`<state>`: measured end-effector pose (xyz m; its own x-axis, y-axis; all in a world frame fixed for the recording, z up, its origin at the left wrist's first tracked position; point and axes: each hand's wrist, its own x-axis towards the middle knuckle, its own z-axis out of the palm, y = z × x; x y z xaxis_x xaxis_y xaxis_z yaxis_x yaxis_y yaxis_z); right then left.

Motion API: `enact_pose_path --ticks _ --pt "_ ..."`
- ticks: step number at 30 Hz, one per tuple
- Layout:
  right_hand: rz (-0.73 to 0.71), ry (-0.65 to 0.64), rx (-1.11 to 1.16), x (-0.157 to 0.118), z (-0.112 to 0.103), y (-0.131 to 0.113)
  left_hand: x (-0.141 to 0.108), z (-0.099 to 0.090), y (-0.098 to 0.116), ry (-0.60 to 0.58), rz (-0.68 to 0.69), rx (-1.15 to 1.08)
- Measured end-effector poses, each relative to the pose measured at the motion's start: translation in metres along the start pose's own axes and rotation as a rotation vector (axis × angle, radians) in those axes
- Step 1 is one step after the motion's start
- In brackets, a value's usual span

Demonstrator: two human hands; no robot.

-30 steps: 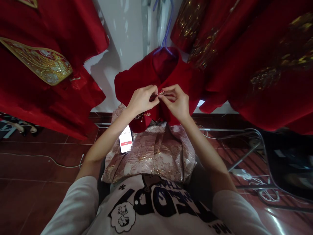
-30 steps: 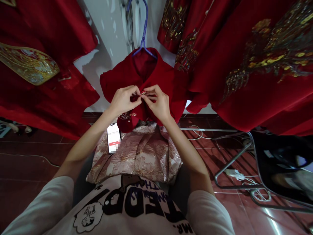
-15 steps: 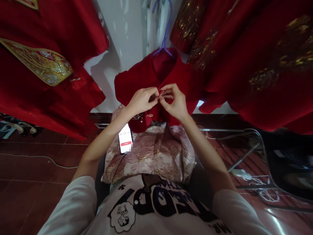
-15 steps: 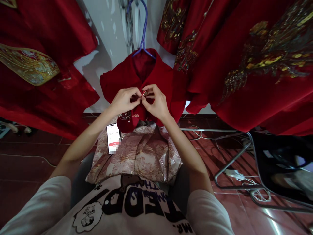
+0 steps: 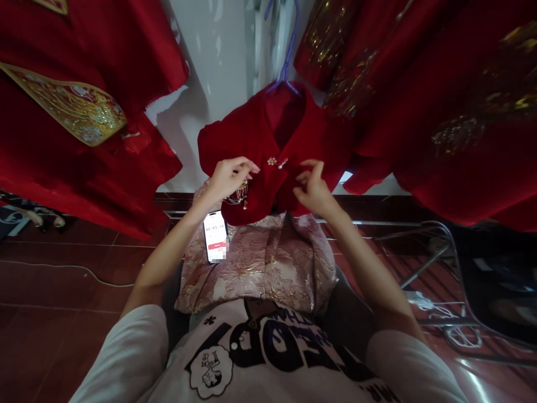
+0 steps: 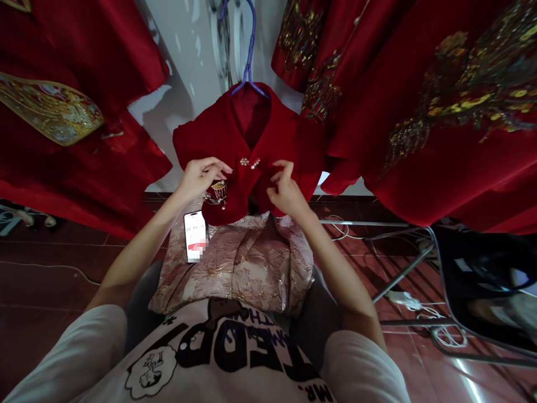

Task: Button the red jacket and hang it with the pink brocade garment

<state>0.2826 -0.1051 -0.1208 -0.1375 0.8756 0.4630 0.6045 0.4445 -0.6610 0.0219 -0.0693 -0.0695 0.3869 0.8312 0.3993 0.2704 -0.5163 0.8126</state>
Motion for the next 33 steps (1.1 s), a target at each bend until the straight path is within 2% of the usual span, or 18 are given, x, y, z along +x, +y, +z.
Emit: enact_pose_path --ticks 2,4,7,9,12,15,19,24,29,33 --pt "0.123 -0.023 -0.036 -0.003 -0.019 0.015 -0.008 -0.010 -0.013 0.081 -0.039 0.004" --pt "0.185 0.072 -0.049 -0.001 -0.037 0.025 -0.017 -0.017 -0.022 0.119 -0.076 0.002" --pt "0.140 0.237 -0.037 0.008 -0.061 0.019 -0.028 -0.020 -0.029 0.072 -0.095 0.025" --pt "0.047 0.322 -0.027 0.016 -0.073 0.000 -0.032 -0.016 -0.030 0.036 -0.083 0.059" --pt "-0.072 0.416 0.025 0.021 -0.082 -0.040 -0.033 -0.006 -0.029 0.020 -0.079 0.086" --pt "-0.153 0.330 0.113 0.017 -0.081 -0.077 -0.032 0.003 -0.023 0.008 -0.116 0.162" --pt "-0.167 0.052 0.139 0.008 -0.063 -0.101 -0.032 0.009 -0.015 0.032 -0.159 0.227" --pt "-0.117 -0.152 0.139 0.016 -0.018 -0.086 -0.032 0.010 -0.023 0.101 -0.182 0.115" --pt "0.094 -0.159 0.127 0.034 0.036 -0.064 -0.034 0.013 -0.032 0.132 -0.177 0.004" --pt "0.219 -0.149 0.291 0.037 0.064 -0.060 -0.036 0.015 -0.033 0.140 -0.174 -0.071"
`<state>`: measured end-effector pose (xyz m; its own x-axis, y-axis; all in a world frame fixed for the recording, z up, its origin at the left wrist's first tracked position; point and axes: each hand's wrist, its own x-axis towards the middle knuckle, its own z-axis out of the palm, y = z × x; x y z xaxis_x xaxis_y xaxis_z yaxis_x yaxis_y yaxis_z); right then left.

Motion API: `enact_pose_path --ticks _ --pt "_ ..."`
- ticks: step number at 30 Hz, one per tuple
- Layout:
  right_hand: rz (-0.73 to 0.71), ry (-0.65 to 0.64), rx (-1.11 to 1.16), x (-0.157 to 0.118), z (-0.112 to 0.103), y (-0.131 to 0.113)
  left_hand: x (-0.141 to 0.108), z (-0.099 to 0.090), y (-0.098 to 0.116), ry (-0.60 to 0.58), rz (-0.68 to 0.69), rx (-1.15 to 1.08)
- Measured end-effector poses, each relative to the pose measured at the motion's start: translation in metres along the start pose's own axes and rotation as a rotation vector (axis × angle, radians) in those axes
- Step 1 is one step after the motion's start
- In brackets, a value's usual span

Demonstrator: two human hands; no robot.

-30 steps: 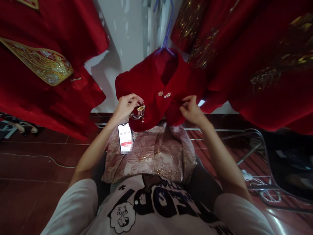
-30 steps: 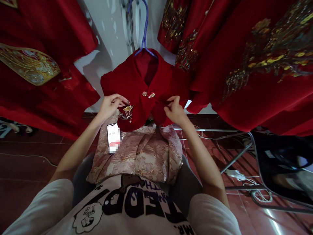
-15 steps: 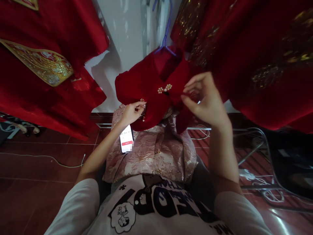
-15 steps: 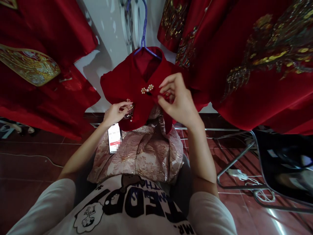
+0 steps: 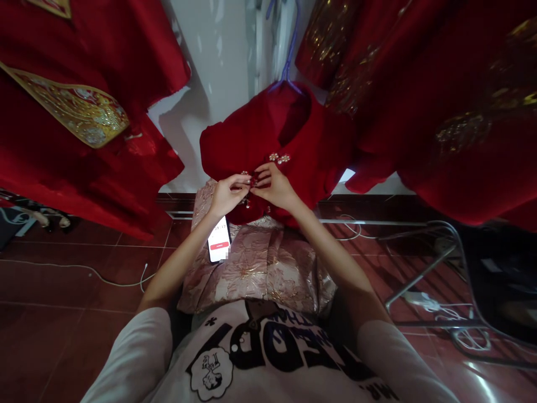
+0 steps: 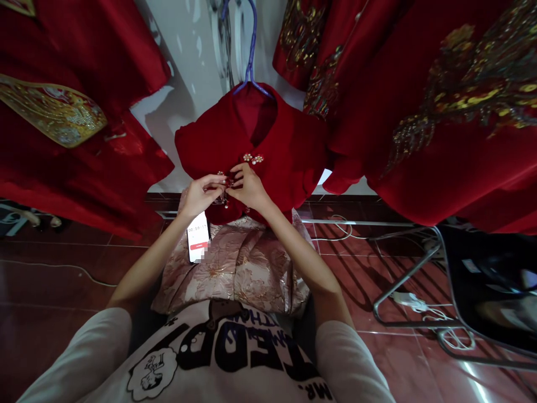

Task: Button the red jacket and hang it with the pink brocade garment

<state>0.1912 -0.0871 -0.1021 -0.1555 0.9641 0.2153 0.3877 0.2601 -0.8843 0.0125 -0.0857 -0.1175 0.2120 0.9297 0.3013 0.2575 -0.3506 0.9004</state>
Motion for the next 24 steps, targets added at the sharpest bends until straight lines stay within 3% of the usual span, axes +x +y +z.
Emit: enact_pose_path --ticks 4,11,24 --pt "-0.020 -0.016 0.090 -0.002 0.009 0.005 -0.002 0.001 0.000 0.013 -0.014 -0.023" --pt "-0.032 0.062 0.004 -0.003 0.007 0.007 -0.002 0.003 0.005 0.077 -0.012 -0.040" --pt "-0.102 0.150 -0.067 -0.004 0.012 -0.001 0.001 0.000 0.013 0.085 0.049 0.163"
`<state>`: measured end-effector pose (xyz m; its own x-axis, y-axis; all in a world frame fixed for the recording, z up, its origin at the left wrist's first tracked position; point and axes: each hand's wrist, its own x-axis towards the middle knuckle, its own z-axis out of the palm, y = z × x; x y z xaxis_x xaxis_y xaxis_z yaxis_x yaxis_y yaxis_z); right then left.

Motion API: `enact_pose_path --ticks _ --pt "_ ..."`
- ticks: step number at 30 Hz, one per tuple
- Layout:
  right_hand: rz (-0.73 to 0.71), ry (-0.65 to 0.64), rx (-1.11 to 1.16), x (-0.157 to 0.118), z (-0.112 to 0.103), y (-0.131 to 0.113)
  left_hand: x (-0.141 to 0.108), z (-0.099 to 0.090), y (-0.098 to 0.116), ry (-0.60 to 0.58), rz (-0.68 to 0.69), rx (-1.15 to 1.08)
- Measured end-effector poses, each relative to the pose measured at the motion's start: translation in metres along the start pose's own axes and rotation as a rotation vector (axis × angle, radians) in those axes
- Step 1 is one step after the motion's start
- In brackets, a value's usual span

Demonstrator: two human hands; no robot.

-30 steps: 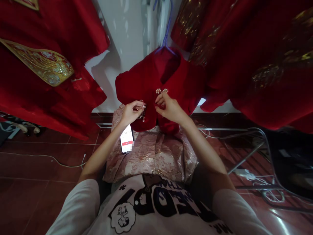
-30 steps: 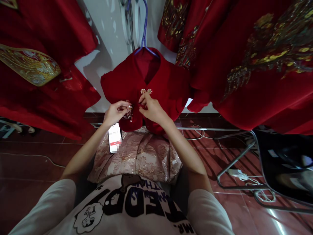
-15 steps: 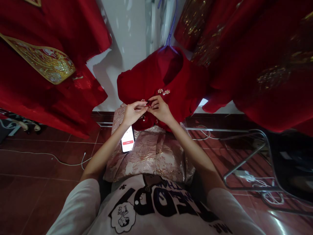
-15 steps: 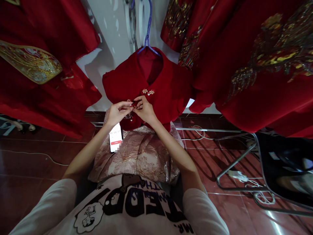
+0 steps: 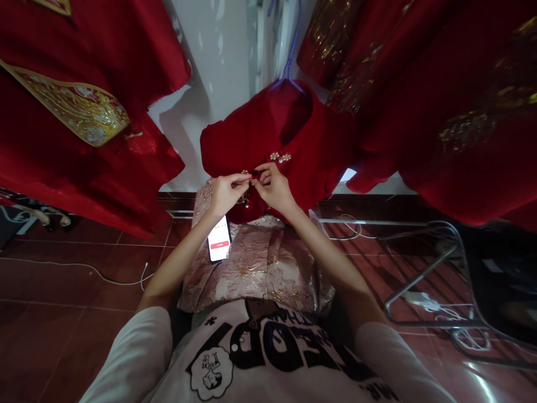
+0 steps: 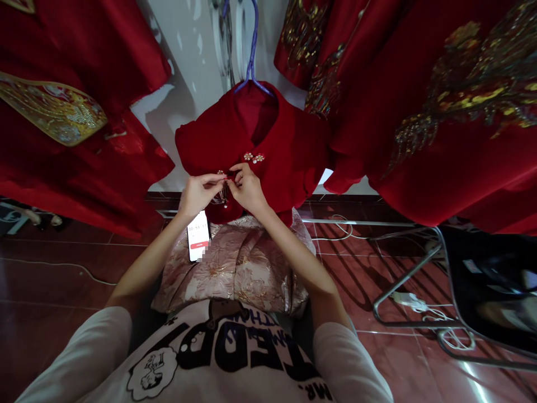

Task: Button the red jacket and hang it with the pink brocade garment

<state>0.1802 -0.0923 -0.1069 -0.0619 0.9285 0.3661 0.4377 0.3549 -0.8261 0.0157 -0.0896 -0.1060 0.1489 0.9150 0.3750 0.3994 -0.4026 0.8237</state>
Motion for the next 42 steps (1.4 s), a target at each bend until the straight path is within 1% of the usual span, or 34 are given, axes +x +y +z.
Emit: enact_pose_path --ticks 6,12,14,19,23,25,27,29,30,34,36,39,42 --pt "-0.028 0.010 -0.021 -0.001 0.005 0.005 0.008 -0.008 -0.004 -0.039 0.060 0.055" --pt "-0.058 0.011 -0.052 0.000 0.004 0.005 0.016 -0.016 -0.008 -0.204 0.122 0.027" --pt "-0.049 -0.002 -0.036 0.001 0.002 0.004 0.015 -0.016 -0.007 -0.227 0.120 0.050" --pt "0.024 -0.076 0.028 -0.003 -0.012 0.008 0.000 -0.009 -0.012 -0.182 0.081 0.124" --pt "0.104 -0.163 -0.064 -0.011 -0.030 0.019 -0.020 -0.002 -0.027 -0.287 0.075 0.198" --pt "0.160 -0.263 -0.160 -0.015 -0.038 0.024 -0.028 0.001 -0.035 -0.322 0.052 0.192" --pt "0.214 -0.390 -0.260 -0.017 -0.043 0.026 -0.033 0.004 -0.042 -0.333 0.018 0.132" --pt "0.241 -0.496 -0.337 -0.019 -0.043 0.028 -0.033 0.006 -0.046 -0.346 -0.014 0.067" --pt "0.242 -0.525 -0.363 -0.020 -0.041 0.030 -0.033 0.007 -0.047 -0.354 -0.029 0.041" --pt "0.217 -0.548 -0.417 -0.023 -0.031 0.034 -0.032 0.009 -0.048 -0.373 -0.077 -0.021" --pt "0.207 -0.549 -0.419 -0.022 -0.029 0.036 -0.033 0.011 -0.049 -0.361 -0.070 -0.018" --pt "0.189 -0.551 -0.416 -0.020 -0.033 0.035 -0.036 0.015 -0.053 -0.349 -0.033 0.000" --pt "0.185 -0.519 -0.398 -0.018 -0.041 0.033 -0.037 0.019 -0.056 -0.346 0.002 0.011"
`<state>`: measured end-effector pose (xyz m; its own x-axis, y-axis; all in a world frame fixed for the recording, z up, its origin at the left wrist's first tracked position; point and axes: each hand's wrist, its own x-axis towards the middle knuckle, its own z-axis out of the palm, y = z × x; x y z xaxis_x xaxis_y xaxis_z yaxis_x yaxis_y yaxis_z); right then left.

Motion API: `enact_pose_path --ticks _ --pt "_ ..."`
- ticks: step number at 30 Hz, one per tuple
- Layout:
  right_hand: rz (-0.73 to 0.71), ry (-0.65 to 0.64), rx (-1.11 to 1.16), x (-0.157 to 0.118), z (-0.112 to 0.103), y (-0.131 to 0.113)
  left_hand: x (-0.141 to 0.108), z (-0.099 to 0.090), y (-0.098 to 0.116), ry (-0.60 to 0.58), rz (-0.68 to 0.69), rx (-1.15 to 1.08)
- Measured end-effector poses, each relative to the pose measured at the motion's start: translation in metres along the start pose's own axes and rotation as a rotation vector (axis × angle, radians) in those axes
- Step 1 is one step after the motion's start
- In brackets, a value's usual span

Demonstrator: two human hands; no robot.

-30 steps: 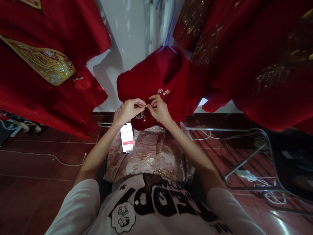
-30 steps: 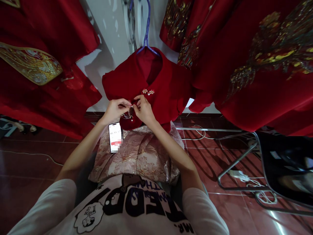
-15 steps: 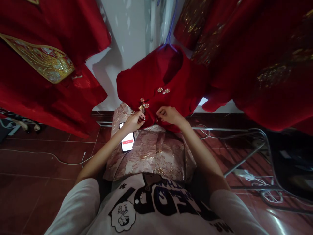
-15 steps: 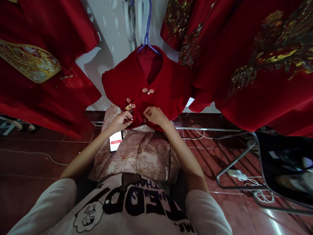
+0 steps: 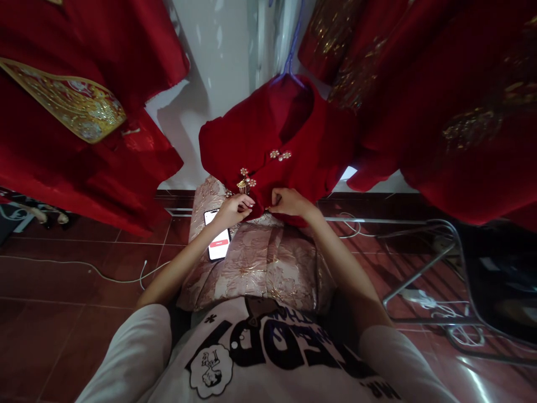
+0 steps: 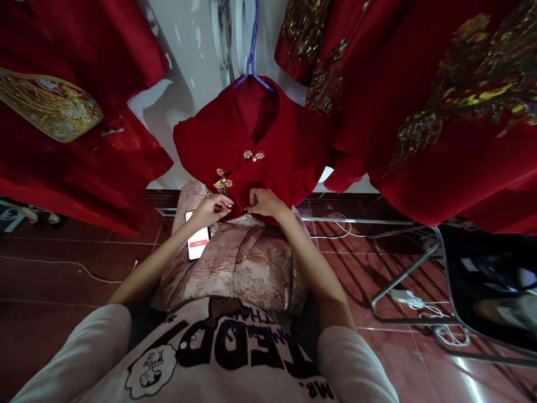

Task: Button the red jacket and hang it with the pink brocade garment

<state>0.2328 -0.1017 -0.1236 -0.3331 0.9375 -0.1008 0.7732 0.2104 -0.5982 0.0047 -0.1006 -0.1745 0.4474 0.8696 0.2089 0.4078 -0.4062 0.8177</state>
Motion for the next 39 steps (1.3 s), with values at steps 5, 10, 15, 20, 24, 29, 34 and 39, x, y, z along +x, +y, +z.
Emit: enact_pose_path --ticks 5,10,15,20,24,29,34,39 --pt "-0.018 -0.138 0.343 -0.006 -0.010 0.001 -0.002 0.002 0.001 0.052 0.078 0.112" --pt "-0.065 -0.162 0.607 -0.006 -0.003 -0.007 0.000 0.004 0.000 0.102 -0.007 0.000" --pt "-0.083 0.123 0.524 0.004 0.021 -0.015 0.006 0.001 -0.007 0.098 -0.119 -0.230" --pt "-0.093 0.254 0.451 0.009 0.034 -0.019 0.006 -0.003 -0.010 0.088 -0.110 -0.269" --pt "-0.086 0.278 0.397 0.007 0.035 -0.022 0.005 -0.001 -0.010 0.125 -0.108 -0.232" --pt "-0.098 0.279 0.360 0.004 0.037 -0.025 0.005 0.000 -0.007 0.180 -0.098 -0.144" --pt "-0.092 0.266 0.361 0.005 0.039 -0.025 0.002 -0.007 -0.003 0.147 -0.084 -0.072" --pt "-0.095 0.269 0.349 0.009 0.040 -0.022 0.003 -0.011 -0.003 0.057 -0.076 -0.090"
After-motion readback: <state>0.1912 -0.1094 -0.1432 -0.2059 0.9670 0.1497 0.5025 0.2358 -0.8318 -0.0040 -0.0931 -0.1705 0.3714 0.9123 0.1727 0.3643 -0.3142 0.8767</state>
